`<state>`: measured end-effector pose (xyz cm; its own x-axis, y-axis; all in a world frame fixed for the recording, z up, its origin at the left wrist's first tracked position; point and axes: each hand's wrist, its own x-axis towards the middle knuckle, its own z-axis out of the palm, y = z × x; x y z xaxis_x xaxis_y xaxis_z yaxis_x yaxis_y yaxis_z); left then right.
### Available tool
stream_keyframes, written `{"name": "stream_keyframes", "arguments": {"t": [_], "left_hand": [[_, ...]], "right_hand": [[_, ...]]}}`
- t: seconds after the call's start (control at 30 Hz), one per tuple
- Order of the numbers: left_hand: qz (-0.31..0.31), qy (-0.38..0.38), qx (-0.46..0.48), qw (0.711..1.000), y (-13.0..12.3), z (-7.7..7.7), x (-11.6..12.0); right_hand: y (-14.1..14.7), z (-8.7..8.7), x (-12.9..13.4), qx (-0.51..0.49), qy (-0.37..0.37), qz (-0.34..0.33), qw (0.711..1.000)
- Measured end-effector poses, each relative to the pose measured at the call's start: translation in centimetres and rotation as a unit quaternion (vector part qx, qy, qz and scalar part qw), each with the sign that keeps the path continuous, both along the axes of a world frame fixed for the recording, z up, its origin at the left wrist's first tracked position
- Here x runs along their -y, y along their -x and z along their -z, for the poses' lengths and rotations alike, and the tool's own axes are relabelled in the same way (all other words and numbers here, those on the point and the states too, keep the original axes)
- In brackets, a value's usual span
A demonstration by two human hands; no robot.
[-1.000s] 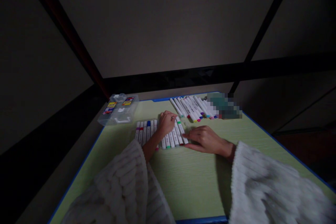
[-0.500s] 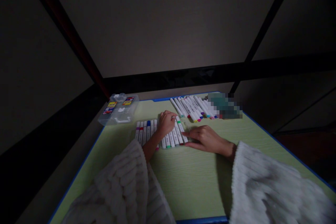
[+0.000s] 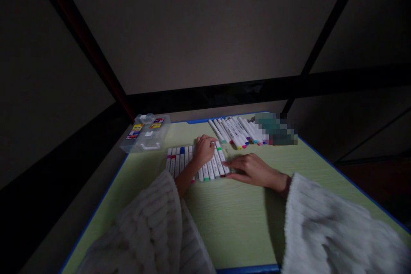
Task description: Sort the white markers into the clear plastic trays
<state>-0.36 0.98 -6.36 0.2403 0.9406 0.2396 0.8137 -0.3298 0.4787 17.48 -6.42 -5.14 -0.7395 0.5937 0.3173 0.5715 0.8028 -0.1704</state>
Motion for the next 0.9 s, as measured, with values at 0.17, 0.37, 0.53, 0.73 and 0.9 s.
{"name": "stream_keyframes", "arguments": {"t": [0.17, 0.37, 0.53, 0.73, 0.9], "left_hand": [[-0.007, 0.006, -0.013, 1.0, -0.04, 0.05, -0.01], [-0.014, 0.004, -0.004, 1.0, -0.04, 0.2, 0.05], [-0.011, 0.01, -0.003, 1.0, -0.07, -0.07, 0.27], [-0.011, 0.016, -0.023, 1.0, -0.13, -0.39, 0.44], [-0.007, 0.013, -0.02, 1.0, -0.16, -0.44, 0.53]], "right_hand": [[0.03, -0.12, 0.04, 0.007, 0.018, 0.014, 1.0], [0.04, -0.23, 0.06, 0.018, 0.028, 0.027, 0.999], [0.07, -0.32, 0.06, 0.026, 0.031, 0.036, 0.999], [0.02, -0.38, 0.06, 0.03, 0.04, 0.034, 0.998], [0.0, -0.3, -0.01, 0.028, 0.036, 0.028, 0.999]]}}
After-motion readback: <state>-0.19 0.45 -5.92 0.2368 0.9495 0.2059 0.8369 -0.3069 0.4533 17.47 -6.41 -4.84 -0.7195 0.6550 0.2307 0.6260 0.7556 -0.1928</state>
